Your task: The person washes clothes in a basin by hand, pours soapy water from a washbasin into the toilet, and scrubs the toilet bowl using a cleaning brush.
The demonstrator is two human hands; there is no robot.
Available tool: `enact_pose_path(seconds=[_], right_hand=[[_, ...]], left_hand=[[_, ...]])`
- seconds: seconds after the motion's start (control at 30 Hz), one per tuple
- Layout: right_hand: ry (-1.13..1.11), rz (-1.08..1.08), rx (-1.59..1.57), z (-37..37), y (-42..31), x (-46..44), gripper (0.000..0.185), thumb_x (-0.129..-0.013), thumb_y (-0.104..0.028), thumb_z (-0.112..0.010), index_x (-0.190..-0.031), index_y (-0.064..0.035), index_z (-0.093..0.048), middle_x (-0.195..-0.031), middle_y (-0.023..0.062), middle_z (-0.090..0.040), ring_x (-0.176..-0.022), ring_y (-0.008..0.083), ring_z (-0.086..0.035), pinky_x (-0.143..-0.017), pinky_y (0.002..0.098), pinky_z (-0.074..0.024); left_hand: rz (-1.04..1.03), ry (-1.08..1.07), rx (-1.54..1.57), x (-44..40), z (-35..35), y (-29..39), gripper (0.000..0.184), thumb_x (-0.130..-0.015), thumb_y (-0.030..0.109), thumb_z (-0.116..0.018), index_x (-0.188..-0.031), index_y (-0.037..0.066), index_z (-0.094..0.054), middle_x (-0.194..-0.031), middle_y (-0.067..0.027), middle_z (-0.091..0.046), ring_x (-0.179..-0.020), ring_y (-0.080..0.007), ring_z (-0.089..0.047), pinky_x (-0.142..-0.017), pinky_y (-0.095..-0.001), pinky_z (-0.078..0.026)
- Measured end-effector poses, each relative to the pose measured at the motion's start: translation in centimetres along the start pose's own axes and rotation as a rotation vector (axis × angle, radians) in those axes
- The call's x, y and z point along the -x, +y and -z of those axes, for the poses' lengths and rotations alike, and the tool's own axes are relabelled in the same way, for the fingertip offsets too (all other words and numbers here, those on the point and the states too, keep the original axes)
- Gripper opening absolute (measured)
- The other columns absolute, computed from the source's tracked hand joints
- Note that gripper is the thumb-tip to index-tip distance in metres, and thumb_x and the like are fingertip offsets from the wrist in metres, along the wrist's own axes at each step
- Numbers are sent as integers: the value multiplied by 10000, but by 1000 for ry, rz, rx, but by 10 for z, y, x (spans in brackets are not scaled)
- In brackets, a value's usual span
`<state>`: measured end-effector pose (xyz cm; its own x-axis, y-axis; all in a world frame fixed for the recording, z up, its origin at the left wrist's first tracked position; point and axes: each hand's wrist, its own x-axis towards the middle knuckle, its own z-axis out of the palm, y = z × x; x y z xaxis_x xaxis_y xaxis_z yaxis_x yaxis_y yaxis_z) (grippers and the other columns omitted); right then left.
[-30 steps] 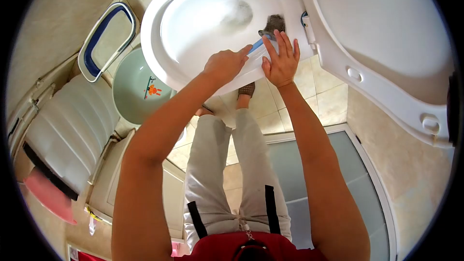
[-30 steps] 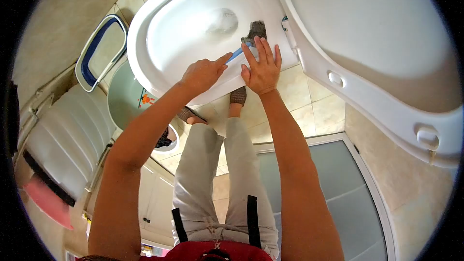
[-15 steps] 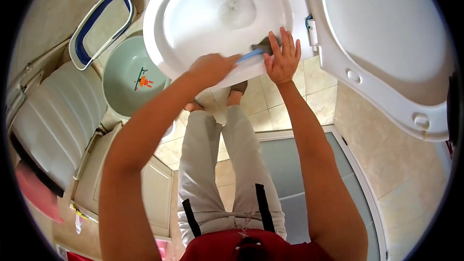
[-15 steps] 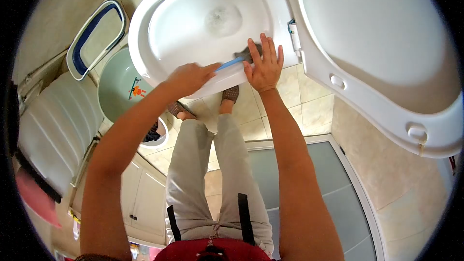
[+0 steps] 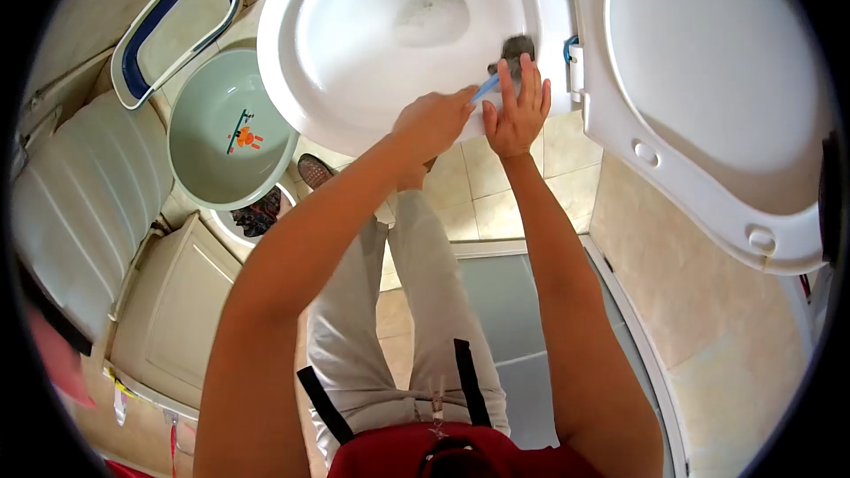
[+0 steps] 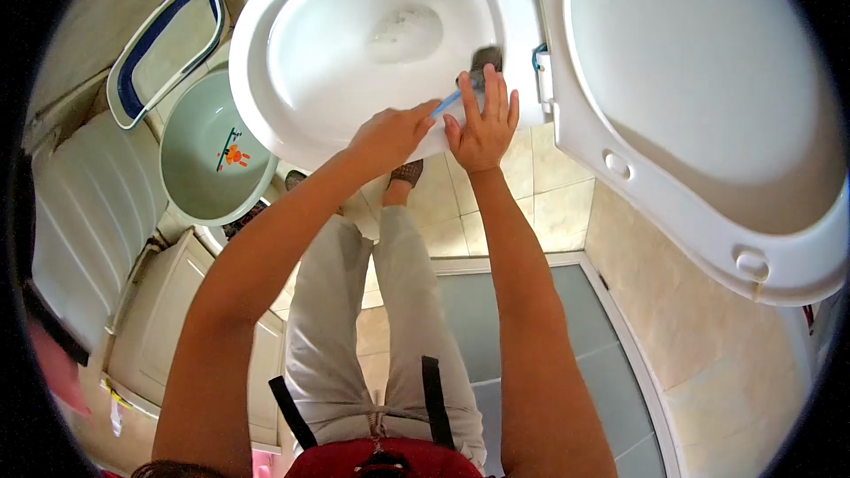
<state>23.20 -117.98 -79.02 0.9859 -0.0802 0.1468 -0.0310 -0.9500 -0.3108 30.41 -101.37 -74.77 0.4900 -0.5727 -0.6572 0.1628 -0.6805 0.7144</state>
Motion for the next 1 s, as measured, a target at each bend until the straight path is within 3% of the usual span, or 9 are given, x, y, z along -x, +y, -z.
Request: enact_pose_path(seconds=[0.17, 0.27, 0.5, 0.57, 0.63, 0.7, 0.73, 0.83, 1.0], right_hand=[[-29, 31, 54, -1, 3, 2, 547, -909, -501, -373, -1352, -196, -475, -1424, 146, -381, -1292, 329, -369, -1086, 481, -167], [-25, 28, 50, -1, 3, 3, 550, -924, -502, -345, -1354, -181, -471, -1424, 146, -380, -1292, 326, -370, -1086, 478, -168], [-3, 19, 27, -1, 2, 1, 554, -925, -505, -335, -1348, -176, -474, -1422, 146, -382, -1289, 323, -368, -1086, 477, -167], [-8, 21, 37, -1, 2, 1, 551, -919, -497, -344, -1346, -175, -478, -1421, 141, -386, -1286, 325, -371, -1087, 477, -166], [-19, 28, 63, -2, 3, 2, 550, -916, -493, -346, -1343, -174, -483, -1421, 140, -387, -1285, 324, -374, -1088, 475, -165], [-15, 32, 41, -1, 2, 5, 550, -911, -492, -346, -1334, -173, -494, -1407, 143, -404, -1279, 323, -384, -1089, 475, -159], [-17, 34, 33, 0, 1, 4, 550, -911, -492, -346, -1332, -172, -496, -1403, 143, -410, -1279, 323, -386, -1089, 477, -159], [-8, 42, 32, 0, 2, 3, 544, -911, -488, -348, -1327, -173, -502, -1391, 142, -424, -1276, 321, -391, -1086, 481, -166], [-2, 37, 48, -1, 0, 2, 528, -908, -477, -358, -1317, -181, -513, -1388, 136, -430, -1278, 313, -392, -1082, 481, -179]], left_hand=[[84, 416, 208, -67, 0, 32, 362, -967, 287, -369, -1296, 156, -446, -876, -197, -643, -825, -408, -605, -732, -506, -464], [95, 398, 155, -59, -7, 27, 357, -961, 302, -381, -1269, 132, -445, -809, -173, -645, -780, -379, -625, -681, -491, -486], [75, -23, -64, 14, -7, -11, 329, -962, 282, -375, -1244, 152, -483, -880, -209, -641, -807, -410, -611, -714, -515, -473], [-108, 162, -38, -30, -21, -30, 319, -961, 284, -368, -1214, 153, -510, -877, -198, -641, -774, -403, -612, -695, -507, -476], [5, 213, -47, -75, -12, -22, 274, -938, 253, -393, -1085, 88, -555, -896, -184, -648, -827, -374, -621, -715, -485, -492], [257, 205, 344, -93, 6, -12, 270, -947, 256, -377, -1026, 69, -555, -910, -192, -643, -854, -376, -615, -733, -484, -489], [324, 104, 331, -84, 14, -2, 277, -958, 257, -367, -1028, 67, -555, -933, -192, -638, -883, -354, -616, -752, -476, -489], [-122, 156, -177, -77, -29, -54, 305, -965, 289, -370, -1131, 100, -543, -862, -182, -649, -804, -389, -619, -720, -480, -482], [89, -48, -254, -20, 13, -23, 298, -951, 269, -401, -1116, 87, -569, -957, -182, -651, -905, -376, -619, -775, -463, -492]])
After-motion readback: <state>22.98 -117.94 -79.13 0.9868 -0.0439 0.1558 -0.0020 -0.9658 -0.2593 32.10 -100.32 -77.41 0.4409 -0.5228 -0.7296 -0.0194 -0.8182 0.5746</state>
